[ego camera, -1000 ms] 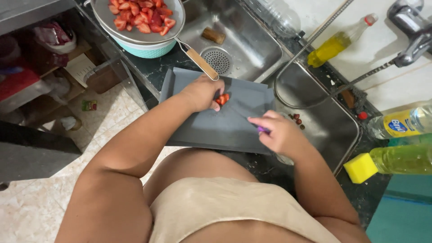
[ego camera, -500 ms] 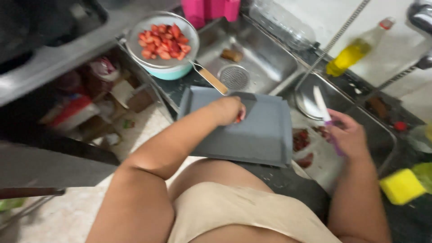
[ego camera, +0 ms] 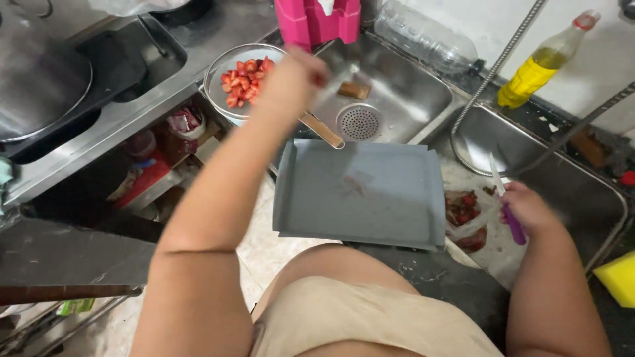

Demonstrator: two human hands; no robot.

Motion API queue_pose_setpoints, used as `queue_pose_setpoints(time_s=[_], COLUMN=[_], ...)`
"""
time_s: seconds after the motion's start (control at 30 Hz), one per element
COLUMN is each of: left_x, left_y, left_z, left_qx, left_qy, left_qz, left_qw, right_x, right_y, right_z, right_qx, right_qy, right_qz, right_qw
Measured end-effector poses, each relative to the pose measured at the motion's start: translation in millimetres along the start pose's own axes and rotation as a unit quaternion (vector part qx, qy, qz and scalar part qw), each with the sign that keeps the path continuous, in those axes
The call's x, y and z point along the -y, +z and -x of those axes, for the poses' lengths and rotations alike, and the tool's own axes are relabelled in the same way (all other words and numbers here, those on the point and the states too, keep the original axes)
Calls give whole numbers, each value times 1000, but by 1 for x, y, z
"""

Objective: Hulling and preparing strawberries by removing the stems with a knife at a kitchen sink.

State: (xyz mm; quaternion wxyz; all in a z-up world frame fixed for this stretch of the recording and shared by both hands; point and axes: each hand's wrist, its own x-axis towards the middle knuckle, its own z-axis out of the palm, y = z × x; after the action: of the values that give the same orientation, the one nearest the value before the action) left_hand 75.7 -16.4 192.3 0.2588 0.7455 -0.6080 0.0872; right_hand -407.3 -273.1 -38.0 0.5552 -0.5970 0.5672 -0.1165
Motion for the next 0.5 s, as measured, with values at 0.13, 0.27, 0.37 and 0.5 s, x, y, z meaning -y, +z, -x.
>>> queue_pose_setpoints(time_s=[0.13,0.27,0.37,0.5], left_x=[50,107,134,89], left_y=[-49,-28,-17,-13], left_z=[1,14,26,16], left_qx=[53,107,7,-125], left_qy=[-292,-355,-236,-30], left_qz=[29,-153,-207,-230], left_qw=[955,916,950,965], right_x=[-14,-2,-11,30], right_y=[5,3,4,20], right_z=[-18,-16,-19,24], right_qx=[1,-33,-17,-8], right_qy=[-21,35,58,89], right_qz=[13,354,407,359], right_qw=[1000,934,912,929])
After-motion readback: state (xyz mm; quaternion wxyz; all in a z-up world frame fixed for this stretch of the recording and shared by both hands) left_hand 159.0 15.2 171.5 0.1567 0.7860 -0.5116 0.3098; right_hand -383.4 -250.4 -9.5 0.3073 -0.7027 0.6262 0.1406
